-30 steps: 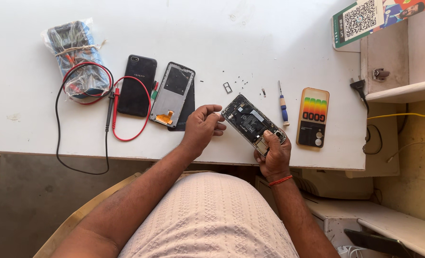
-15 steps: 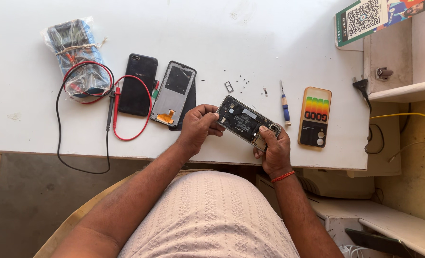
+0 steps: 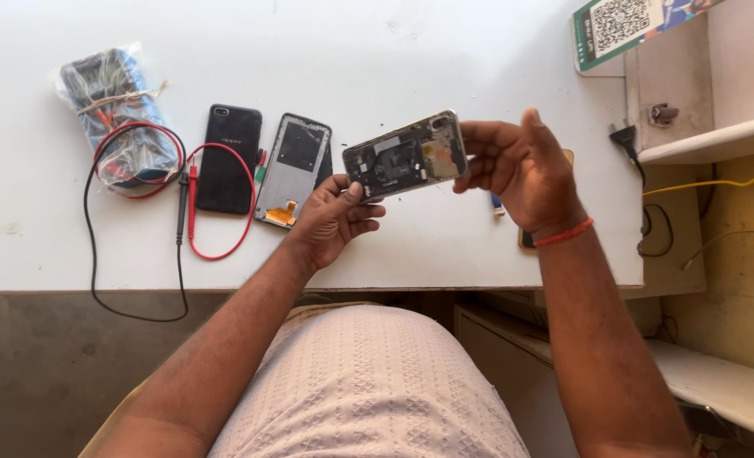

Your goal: The person disassembles a smartphone by removing the back cover, battery, and motherboard. They use a screwdriver to loosen screws and a spray can to clean the motherboard. The components are placed on the table as they are removed.

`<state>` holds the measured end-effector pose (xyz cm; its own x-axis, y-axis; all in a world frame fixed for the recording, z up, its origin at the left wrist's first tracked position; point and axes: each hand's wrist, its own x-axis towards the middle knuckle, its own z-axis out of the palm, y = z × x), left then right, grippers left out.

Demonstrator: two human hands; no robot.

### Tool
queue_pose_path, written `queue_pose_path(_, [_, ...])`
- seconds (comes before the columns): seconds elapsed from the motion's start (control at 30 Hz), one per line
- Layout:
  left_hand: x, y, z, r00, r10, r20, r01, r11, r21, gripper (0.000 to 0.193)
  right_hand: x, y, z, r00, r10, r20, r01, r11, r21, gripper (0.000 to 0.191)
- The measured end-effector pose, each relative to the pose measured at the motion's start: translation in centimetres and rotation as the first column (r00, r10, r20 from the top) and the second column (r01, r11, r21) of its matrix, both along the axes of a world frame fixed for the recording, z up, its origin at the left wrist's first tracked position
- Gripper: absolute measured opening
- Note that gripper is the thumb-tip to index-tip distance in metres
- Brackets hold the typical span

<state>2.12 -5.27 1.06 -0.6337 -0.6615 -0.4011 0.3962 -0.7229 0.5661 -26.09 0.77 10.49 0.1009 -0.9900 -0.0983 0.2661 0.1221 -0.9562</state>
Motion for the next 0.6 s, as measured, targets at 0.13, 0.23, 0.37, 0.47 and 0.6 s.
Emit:
queue_pose_path(0.13, [0.0, 0.1, 0.1, 0.999, -0.027, 0.021, 0.028, 0.998, -0.049, 0.040, 0.9, -0.7, 0.2, 0.998, -0.040, -0.040, 0.042, 0.998, 0.045, 0.081])
queue_pose_path(0.23, [0.0, 0.5, 0.3, 0.997, -0.062, 0.054, 0.067, 0.992, -0.107, 0.043, 1.9, 0.7, -1.3, 0.980, -0.169, -0.102, 0.176, 0.982, 0.064, 0.065])
queue_pose_path(0.37, [-0.2, 0.8, 0.2, 0.987, -0.104, 0.124, 0.123, 0.980, -0.156, 0.032, 3.0, 3.9, -4.8, 0.907, -0.351, -0.232, 0.377, 0.923, 0.080, 0.047])
queue_pose_path(0.47, [-0.4, 0.7, 0.0, 0.977, -0.135, 0.165, 0.162, 0.973, -0.162, 0.027, 3.2, 5.7, -7.2, 0.874, -0.449, -0.188, 0.473, 0.875, 0.108, 0.045])
queue_pose_path(0.6, [-0.6, 0.7, -0.2, 0.964, -0.153, 0.215, 0.196, 0.961, -0.195, 0.031, 2.9, 6.7, -9.0, 0.857, -0.496, -0.141, 0.513, 0.846, 0.145, 0.047])
